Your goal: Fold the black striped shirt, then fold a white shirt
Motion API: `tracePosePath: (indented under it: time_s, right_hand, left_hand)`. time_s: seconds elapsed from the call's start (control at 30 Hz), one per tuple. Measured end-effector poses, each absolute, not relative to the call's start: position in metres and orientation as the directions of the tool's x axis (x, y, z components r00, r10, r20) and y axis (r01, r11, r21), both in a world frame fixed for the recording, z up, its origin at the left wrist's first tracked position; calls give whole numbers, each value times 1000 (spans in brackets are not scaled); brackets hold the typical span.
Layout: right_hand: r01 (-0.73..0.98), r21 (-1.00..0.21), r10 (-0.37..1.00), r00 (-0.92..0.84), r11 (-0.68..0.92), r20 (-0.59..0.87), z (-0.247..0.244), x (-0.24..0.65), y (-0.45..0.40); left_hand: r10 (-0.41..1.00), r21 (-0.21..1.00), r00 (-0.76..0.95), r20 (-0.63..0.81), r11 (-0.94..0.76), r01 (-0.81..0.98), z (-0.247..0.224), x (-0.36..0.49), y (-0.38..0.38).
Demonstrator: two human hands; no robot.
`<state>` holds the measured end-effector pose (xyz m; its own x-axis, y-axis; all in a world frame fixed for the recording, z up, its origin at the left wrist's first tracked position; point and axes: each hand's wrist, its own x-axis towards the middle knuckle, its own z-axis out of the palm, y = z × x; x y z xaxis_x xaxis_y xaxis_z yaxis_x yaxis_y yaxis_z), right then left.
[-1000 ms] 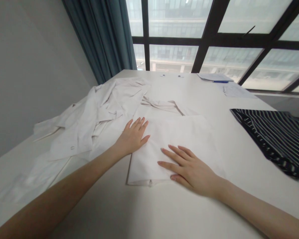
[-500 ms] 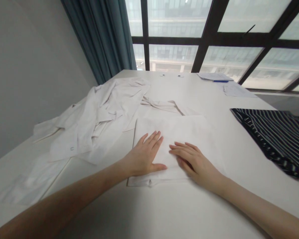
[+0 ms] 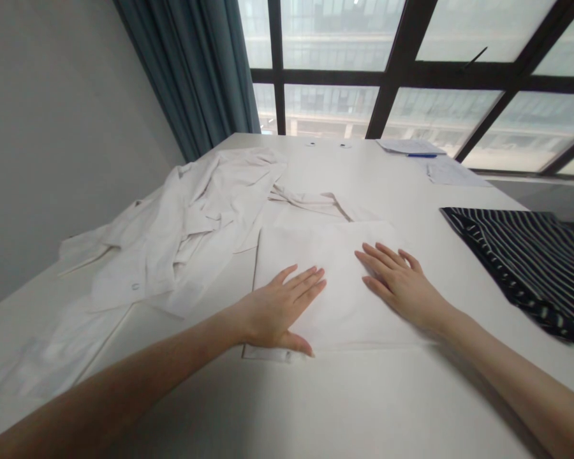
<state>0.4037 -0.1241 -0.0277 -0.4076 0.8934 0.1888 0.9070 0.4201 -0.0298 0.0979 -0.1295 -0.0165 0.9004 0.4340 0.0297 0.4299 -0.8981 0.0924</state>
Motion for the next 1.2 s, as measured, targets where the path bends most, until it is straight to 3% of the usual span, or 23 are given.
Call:
tracePosePath:
  time_s: [0.5, 0.7, 0.87, 1.03, 1.2]
  right_hand:
    - [974, -59, 941, -195, 219, 277, -39, 411, -116]
    - [977, 64, 911, -212, 203, 354, -36, 408, -120]
    - [939, 113, 843, -341, 324, 415, -28, 404, -122]
    - [818, 140, 747, -568, 557, 346, -20, 400, -126]
    - [765, 31, 713, -614, 644, 338, -16, 391, -134]
  left_hand:
    - [301, 222, 953, 24, -931, 289, -7, 98, -127]
    - [265, 254, 964, 33, -935, 248, -3, 98, -127]
    - [244, 266, 969, 46, -938, 224, 0, 99, -128]
    - [233, 255, 971, 46, -943, 214, 1, 100, -129]
    - [262, 264, 964, 35, -933, 244, -1, 100, -128]
